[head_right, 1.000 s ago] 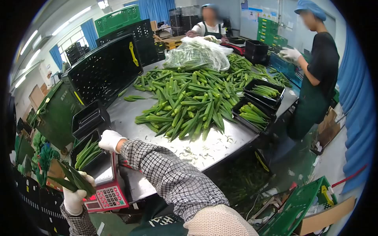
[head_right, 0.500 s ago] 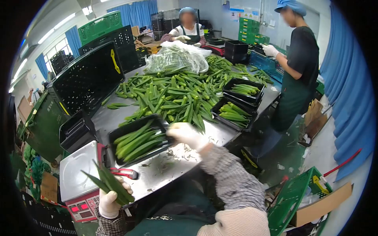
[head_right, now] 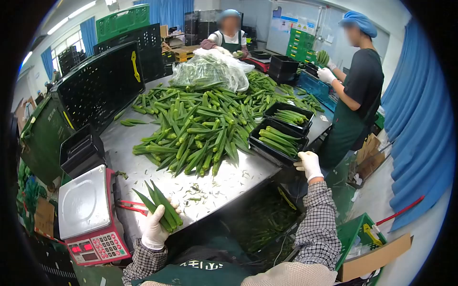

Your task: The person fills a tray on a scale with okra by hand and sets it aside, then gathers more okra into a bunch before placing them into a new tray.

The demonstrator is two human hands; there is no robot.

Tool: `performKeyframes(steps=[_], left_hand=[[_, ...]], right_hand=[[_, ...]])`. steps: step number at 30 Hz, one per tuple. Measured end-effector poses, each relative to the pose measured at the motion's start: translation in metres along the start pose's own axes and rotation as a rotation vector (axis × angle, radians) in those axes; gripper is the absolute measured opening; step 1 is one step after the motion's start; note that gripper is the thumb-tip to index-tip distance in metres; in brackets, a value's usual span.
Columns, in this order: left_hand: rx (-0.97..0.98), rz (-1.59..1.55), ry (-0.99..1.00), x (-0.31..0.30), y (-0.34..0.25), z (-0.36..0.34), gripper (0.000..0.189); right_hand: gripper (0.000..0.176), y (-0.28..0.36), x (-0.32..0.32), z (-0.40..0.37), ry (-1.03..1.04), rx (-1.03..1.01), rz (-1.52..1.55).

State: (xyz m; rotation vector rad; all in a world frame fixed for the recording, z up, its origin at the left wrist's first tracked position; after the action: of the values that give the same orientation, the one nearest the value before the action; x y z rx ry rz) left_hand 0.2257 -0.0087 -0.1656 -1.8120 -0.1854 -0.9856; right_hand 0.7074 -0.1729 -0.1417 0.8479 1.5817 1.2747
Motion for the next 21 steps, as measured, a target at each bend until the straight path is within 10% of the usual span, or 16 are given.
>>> performKeyframes(steps=[4, 7, 16, 21], left_hand=[[0.013, -0.041, -0.083, -0.018, 0.005, 0.008, 0.037], [0.005, -0.100, -0.068, -0.024, 0.008, 0.012, 0.037], [0.017, -0.097, 0.024, -0.028, 0.016, 0.006, 0.025], [0.018, -0.091, 0.045, -0.029, 0.007, 0.003, 0.028]], right_hand=[[0.036, 0.018, -0.004, -0.006, -0.048, 0.001, -0.263], [0.034, 0.051, 0.000, -0.005, -0.397, -0.633, -0.543], [0.025, 0.168, 0.266, -0.161, 0.417, -1.104, -0.353], [0.034, 0.220, 0.406, -0.284, 0.593, -1.764, -0.240]])
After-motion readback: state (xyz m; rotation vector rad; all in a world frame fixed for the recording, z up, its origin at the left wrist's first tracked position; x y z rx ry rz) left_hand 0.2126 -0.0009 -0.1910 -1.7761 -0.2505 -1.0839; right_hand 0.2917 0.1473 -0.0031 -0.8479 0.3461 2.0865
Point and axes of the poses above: each hand's wrist, its own z-axis towards the middle knuckle, its own x-axis out of the palm, y = z × x, the point moved 4 cm from there along z, towards the middle knuckle, and after that the axes turned 7 degrees about -y, right-handed, at the moved point
